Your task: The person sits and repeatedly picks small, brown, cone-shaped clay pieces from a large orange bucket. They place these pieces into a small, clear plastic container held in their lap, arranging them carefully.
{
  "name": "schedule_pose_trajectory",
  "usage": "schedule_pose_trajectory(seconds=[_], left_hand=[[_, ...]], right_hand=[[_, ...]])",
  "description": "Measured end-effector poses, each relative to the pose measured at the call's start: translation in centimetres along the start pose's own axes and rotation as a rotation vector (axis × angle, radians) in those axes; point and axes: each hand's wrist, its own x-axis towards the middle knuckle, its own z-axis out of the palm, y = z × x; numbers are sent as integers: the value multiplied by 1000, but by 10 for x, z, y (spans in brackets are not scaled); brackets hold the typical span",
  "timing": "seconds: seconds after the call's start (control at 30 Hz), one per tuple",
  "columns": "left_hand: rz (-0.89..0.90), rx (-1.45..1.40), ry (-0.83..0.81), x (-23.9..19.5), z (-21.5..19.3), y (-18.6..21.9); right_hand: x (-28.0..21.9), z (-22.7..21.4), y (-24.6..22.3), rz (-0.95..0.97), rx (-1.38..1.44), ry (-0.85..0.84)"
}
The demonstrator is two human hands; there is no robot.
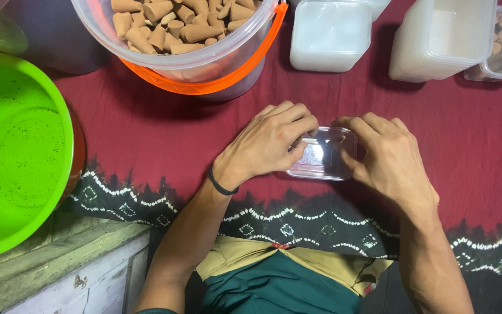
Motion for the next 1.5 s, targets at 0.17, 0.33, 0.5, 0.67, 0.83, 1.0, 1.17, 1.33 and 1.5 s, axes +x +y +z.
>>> schedule_pose_trajectory(seconds=[0.17, 0.33, 0.5, 0.67, 0.83, 1.0, 1.17, 1.33, 1.5], left_hand=[[2, -1, 0, 0, 2, -1], [2, 4, -1, 0, 2, -1], [4, -9, -1, 0, 2, -1], [23, -9, 21, 0, 3, 1], [49, 96, 223, 3, -8, 8], [222, 48, 621, 5, -41, 30], [274, 8, 788, -5, -99, 57], [164, 97, 871, -10, -181, 36], [-324, 293, 535, 8, -234, -53]], right_hand=[[1, -1, -1, -10, 14, 6], [1, -2, -2, 0, 12, -6], [0, 0, -1, 4, 8, -6], [0, -7, -7, 20, 42, -17], [4, -12, -14, -70, 78, 129], [2, -16, -22, -13, 247, 376], [10, -28, -32, 69, 375, 396], [41, -62, -48, -23, 327, 456], [97, -95, -71, -59, 242, 390]])
